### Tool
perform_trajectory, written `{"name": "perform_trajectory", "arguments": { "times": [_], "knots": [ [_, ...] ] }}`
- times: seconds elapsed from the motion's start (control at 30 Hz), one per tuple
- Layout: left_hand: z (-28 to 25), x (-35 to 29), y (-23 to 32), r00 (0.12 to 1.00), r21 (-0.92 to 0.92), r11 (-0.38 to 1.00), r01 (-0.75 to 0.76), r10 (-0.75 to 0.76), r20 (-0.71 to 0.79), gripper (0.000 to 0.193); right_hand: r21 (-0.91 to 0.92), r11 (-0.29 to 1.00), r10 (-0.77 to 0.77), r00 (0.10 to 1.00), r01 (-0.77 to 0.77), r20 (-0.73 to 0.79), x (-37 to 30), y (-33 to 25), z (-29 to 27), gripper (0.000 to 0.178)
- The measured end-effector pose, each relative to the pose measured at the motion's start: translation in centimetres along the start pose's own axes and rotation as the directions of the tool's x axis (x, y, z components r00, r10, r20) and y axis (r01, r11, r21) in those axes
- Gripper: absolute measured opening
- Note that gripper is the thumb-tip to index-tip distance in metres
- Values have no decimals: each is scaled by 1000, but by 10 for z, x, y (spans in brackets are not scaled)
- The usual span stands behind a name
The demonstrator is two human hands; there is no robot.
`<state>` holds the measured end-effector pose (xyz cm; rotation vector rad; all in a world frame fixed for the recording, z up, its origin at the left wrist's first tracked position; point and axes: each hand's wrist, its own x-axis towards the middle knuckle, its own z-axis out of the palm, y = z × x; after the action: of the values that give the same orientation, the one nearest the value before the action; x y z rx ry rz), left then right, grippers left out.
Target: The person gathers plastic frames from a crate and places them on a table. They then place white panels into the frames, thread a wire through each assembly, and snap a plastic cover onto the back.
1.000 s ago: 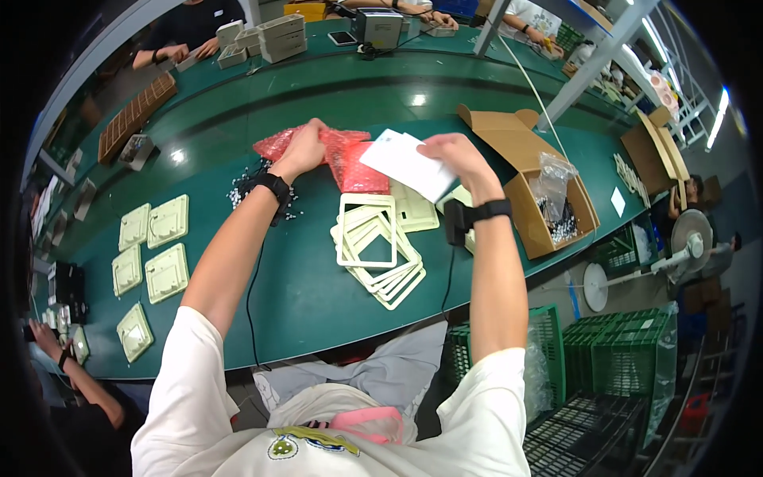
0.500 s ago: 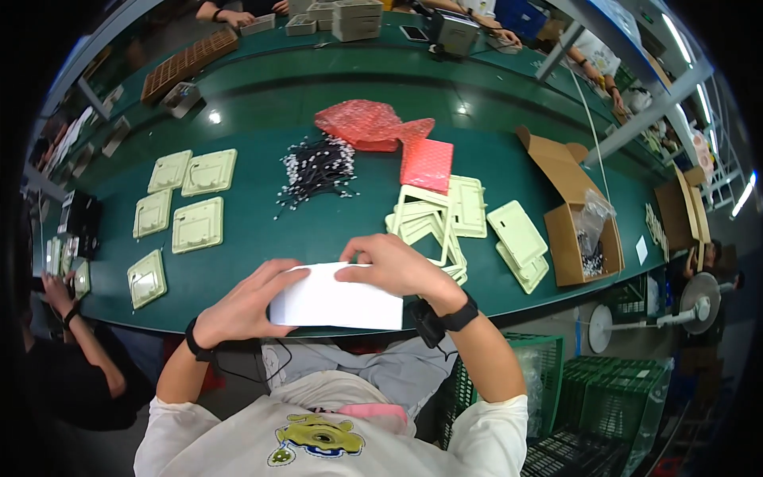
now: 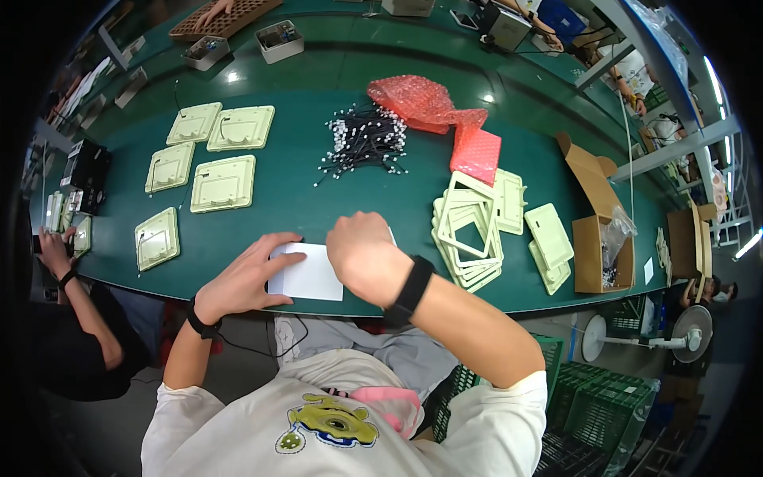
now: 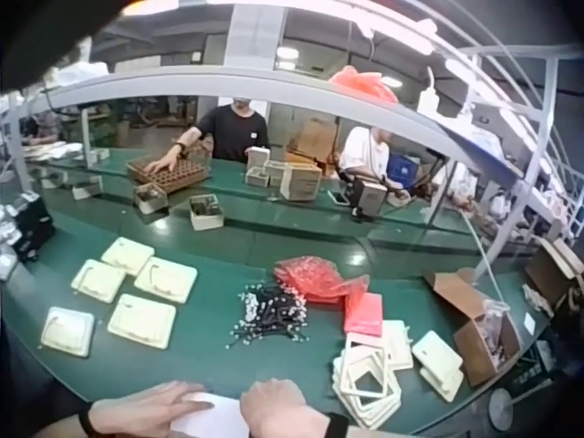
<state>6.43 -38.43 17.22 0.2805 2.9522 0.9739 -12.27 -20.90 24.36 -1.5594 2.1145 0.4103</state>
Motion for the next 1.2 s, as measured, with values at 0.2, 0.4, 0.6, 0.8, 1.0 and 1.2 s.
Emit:
{"name": "perform_trajectory", "arguments": {
  "times": [0.2,0.4,0.6,0.8,1.0,1.2],
  "knots": [
    [-8,-6,-6,996,13,997,74,-74,-49,72,176,984,-4,1000,1,15,37,9,-10,37],
    [-35,36,-25,985,-158,977,142,-155,-76,37,322,945,48,997,-65,60,35,43,21,62],
    [-30,147,-64,943,84,956,282,-260,-207,20,469,883,117,950,34,-288,6,43,65,55],
    [-20,158,-75,954,71,965,252,-235,-185,16,472,874,152,859,115,-490,7,64,55,25],
    [-49,146,-55,851,-289,815,502,-525,1,11,401,914,172,842,56,-511,54,96,31,16],
    [-55,115,-64,854,-641,647,413,-519,27,11,336,932,86,815,138,-573,73,87,22,17]
  ]
}}
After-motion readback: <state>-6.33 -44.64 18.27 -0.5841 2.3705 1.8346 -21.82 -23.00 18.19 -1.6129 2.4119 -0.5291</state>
